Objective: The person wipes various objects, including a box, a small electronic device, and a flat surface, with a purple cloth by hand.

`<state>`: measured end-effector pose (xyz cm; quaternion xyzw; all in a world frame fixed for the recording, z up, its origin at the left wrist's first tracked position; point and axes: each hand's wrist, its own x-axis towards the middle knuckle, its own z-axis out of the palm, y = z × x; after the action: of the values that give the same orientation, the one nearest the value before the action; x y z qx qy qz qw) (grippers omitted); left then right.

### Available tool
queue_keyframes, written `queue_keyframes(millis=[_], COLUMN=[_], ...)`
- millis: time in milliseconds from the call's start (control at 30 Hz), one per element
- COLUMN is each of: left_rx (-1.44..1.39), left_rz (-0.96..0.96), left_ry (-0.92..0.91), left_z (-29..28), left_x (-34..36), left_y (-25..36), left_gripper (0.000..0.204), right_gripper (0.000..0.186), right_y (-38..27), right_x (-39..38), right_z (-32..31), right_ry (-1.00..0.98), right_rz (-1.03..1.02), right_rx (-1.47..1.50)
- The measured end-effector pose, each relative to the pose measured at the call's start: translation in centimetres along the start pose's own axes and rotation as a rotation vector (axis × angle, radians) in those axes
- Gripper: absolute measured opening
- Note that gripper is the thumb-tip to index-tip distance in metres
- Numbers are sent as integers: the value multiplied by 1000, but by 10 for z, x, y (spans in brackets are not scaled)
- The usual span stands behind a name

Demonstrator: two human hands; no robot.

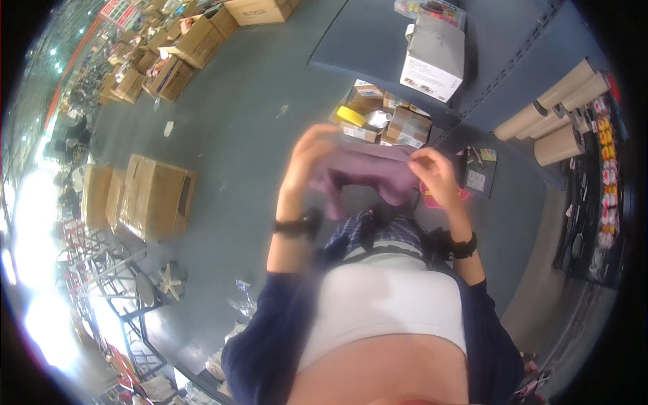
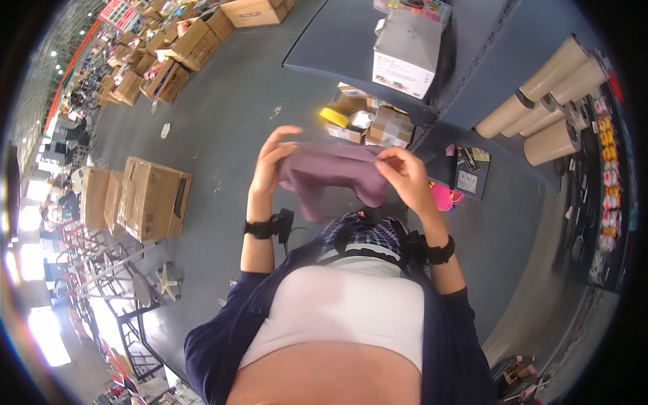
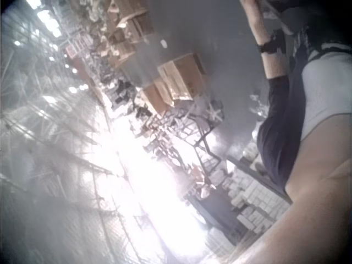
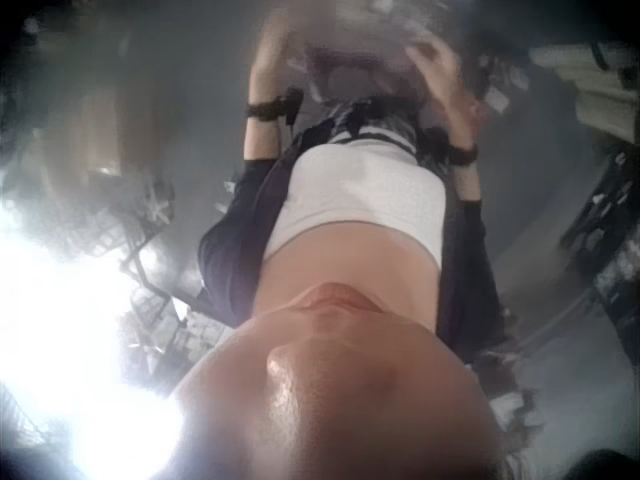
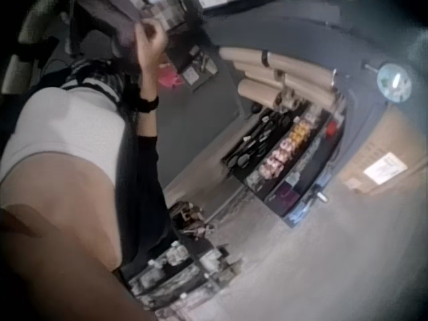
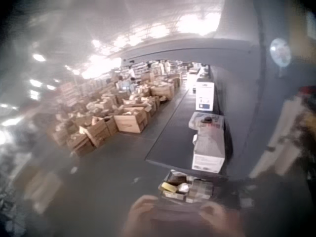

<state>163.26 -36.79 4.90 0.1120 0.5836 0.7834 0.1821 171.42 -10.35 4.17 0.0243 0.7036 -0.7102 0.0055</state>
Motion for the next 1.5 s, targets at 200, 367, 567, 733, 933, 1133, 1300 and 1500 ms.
queue_keyframes(millis=[200, 367, 567, 733, 933, 1133, 1300, 1500], left_rx=[-355, -89, 1287, 1370, 1271, 879, 395, -81], left_rz=[283, 535, 863, 959, 833, 573, 419, 207], left_ry=[340, 278, 191, -28, -88, 118, -44, 23], left_z=[8, 23, 17, 36, 22, 3, 47, 86], left_x=[13, 59, 145, 148, 168, 155, 84, 24], left_y=[13, 31, -4, -9, -2, 11, -27, 0], left_gripper=[32, 34, 37, 35, 33, 26, 25, 37], right_gripper=[16, 25, 40, 40, 41, 50, 63, 63], right_y=[-34, -35, -7, 14, -9, -15, -7, -7], right_x=[21, 64, 69, 52, 42, 20, 16, 10], right_z=[28, 50, 73, 53, 38, 18, 28, 25], right_ry=[60, 111, 114, 227, 243, 400, 117, 56], right_rz=[-15, -435, -566, -472, -479, -457, -479, -514], right_rx=[78, 69, -306, -517, -646, -646, -650, -553])
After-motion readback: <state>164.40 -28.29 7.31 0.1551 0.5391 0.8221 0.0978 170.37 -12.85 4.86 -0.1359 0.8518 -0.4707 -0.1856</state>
